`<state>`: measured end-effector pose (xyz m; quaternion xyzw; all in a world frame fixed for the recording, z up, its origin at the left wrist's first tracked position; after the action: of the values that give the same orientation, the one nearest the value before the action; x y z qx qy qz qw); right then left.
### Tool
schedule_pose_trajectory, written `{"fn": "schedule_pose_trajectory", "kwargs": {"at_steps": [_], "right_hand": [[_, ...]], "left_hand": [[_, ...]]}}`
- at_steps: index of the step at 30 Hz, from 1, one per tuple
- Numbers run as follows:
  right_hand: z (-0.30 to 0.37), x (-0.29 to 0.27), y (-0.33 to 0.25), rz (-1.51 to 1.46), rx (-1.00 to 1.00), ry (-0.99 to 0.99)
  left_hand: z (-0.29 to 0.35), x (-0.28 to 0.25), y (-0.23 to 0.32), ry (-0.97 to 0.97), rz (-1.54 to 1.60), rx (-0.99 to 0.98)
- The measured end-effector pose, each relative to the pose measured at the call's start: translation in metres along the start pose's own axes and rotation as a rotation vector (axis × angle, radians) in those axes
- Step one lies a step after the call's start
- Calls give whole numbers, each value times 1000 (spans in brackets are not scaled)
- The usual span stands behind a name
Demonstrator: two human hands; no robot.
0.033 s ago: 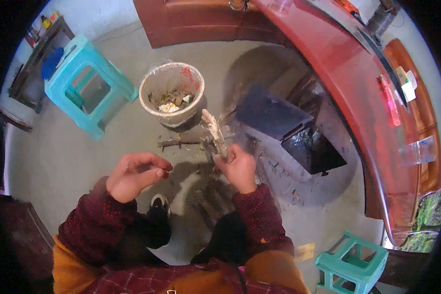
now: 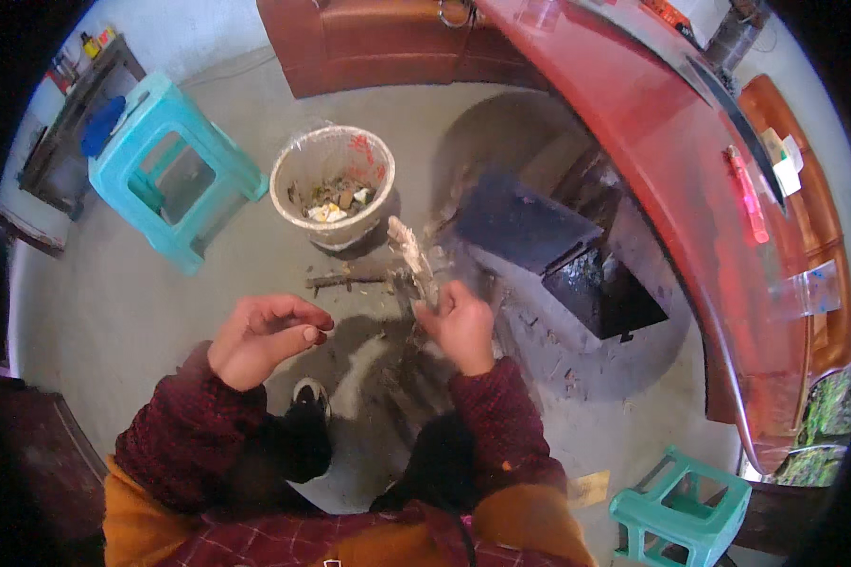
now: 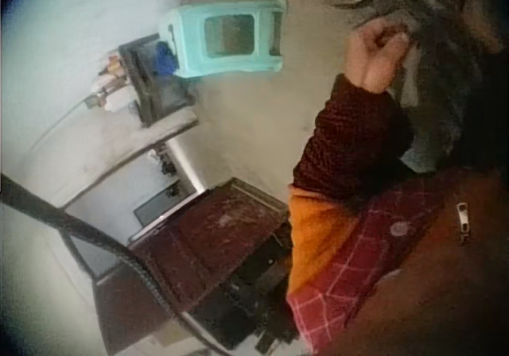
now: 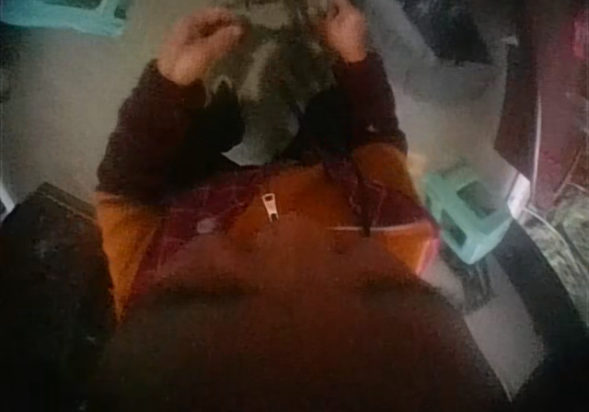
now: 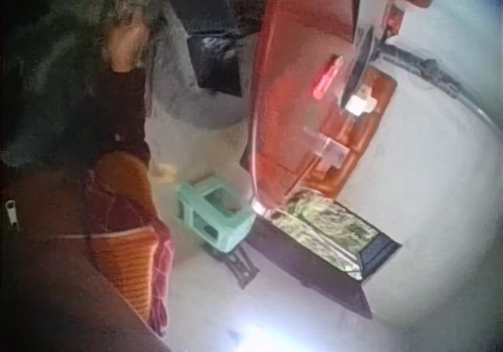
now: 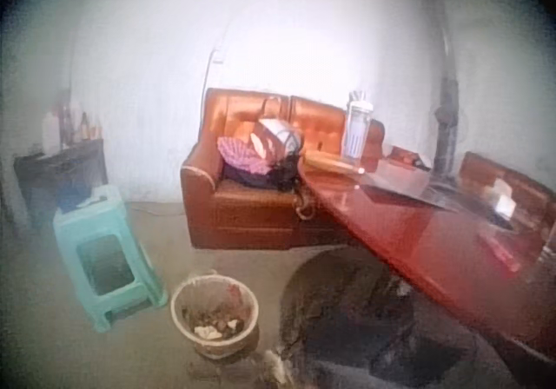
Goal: The person wipes a window sill with a blue cloth, then moves a plastic stool and retrieves a lighter. They light a plastic bag and place it into a wood-burning stove, then add several pieces of firewood to start a fire.
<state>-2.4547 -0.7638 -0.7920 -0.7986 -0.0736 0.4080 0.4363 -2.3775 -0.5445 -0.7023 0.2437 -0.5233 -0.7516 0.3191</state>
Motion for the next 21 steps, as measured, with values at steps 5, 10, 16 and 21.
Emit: {"fn": "schedule_pose_trajectory", "kwargs": {"at_steps": [5,10,16,21], "right_hand": [[-4,-1,-8,-55,-35,115],[-2,43,-3,-526,272,23],[28,118,-38,-932,532,-252],[49,161,-34,-1065,717,-341]], "left_hand": [[5,-7,-3,45,28,-21],[4,-34,-24,158,-237,-4],[-16,-82,-68,232,-776,107],[-25,-158,-156,-57,-1002,-282]]}}
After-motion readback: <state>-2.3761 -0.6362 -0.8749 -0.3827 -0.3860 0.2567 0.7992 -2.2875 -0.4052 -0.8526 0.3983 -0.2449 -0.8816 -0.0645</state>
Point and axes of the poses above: each hand's wrist, its own z-axis away from the middle knuckle, its own x-axis out of the palm, y = z × x, the point moved 9 cm from there along -z, towards the middle knuckle, and after that the axes turned 10 degrees about y, right-handed, at the moved point
